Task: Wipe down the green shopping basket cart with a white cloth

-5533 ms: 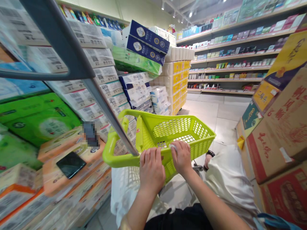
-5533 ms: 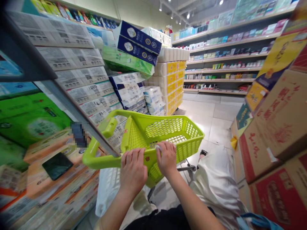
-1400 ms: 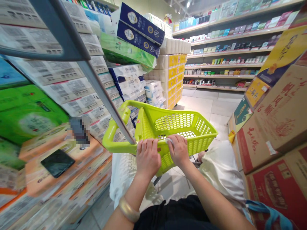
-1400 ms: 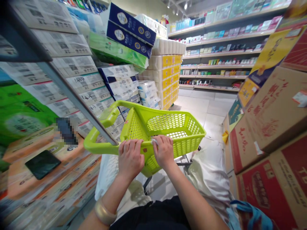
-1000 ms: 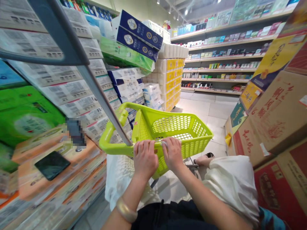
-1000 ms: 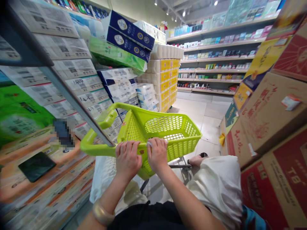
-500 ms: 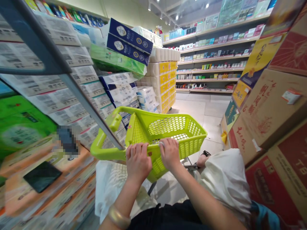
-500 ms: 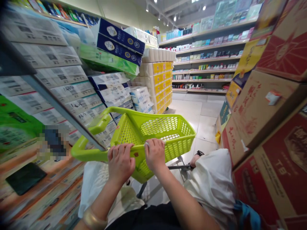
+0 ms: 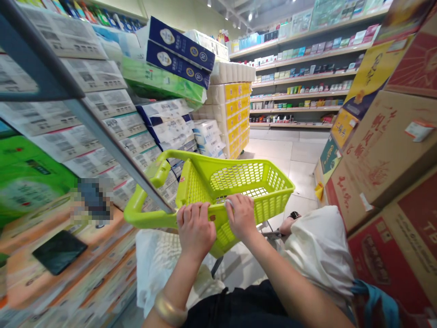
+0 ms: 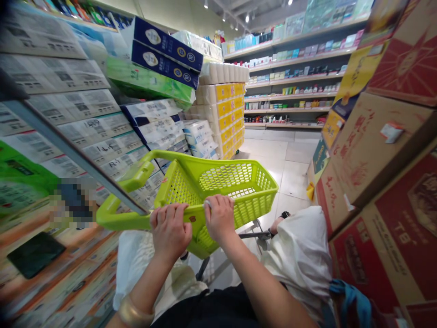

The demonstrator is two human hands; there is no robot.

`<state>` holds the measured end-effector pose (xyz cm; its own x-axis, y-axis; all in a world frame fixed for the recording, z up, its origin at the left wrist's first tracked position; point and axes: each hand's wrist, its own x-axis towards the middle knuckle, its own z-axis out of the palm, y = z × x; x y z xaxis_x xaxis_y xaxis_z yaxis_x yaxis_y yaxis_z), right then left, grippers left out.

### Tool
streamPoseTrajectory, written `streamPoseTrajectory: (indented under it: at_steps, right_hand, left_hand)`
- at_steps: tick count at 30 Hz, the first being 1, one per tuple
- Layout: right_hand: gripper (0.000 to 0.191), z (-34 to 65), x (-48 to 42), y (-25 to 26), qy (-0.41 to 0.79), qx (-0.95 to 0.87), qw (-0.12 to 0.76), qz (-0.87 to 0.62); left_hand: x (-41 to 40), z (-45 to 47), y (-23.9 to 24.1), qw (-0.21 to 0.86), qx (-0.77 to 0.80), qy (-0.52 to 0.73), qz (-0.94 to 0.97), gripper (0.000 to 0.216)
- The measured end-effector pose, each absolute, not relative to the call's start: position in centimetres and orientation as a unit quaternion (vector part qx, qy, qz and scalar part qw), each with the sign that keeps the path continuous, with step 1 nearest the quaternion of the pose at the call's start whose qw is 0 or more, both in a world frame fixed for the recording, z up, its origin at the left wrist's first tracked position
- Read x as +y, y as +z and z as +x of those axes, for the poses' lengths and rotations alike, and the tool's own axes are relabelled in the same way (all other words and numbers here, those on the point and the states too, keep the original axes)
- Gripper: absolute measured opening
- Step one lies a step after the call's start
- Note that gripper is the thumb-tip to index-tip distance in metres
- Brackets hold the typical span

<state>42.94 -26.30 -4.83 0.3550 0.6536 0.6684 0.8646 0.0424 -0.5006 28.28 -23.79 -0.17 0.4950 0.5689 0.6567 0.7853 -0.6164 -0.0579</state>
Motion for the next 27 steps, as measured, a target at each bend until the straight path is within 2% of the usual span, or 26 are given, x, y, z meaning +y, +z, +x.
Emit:
streamPoseTrajectory:
  at_steps: [4,12,19,27]
  right_hand:
    - [0.02,42.8,-26.4,-4.7,-0.106,-0.59,0.451,-0.661]
    - [0.023,45.4,-26.8,-5.4,-0.148,-0.5,0.438,-0.732]
    - [0.019,42.2,-26.6,-4.3,-0.102,-0.598,0.44,-0.662]
    - [0.024,45.4,-26.8,-5.3,-0.146,-0.506,0.437,-0.729]
  left_hand:
    - [-23.7,28.0,-0.2,0.181,-0.39,-0.299,-0.852,0.04]
    - [-23.8,28.2,-0.3,0.174,-0.394,-0.303,-0.85,0.04]
    - [-24.0,28.0,-0.3,0.186,-0.396,-0.286,-0.853,0.04]
    - [-24.3,28.2,-0.2,0.18,-0.399,-0.292,-0.85,0.04]
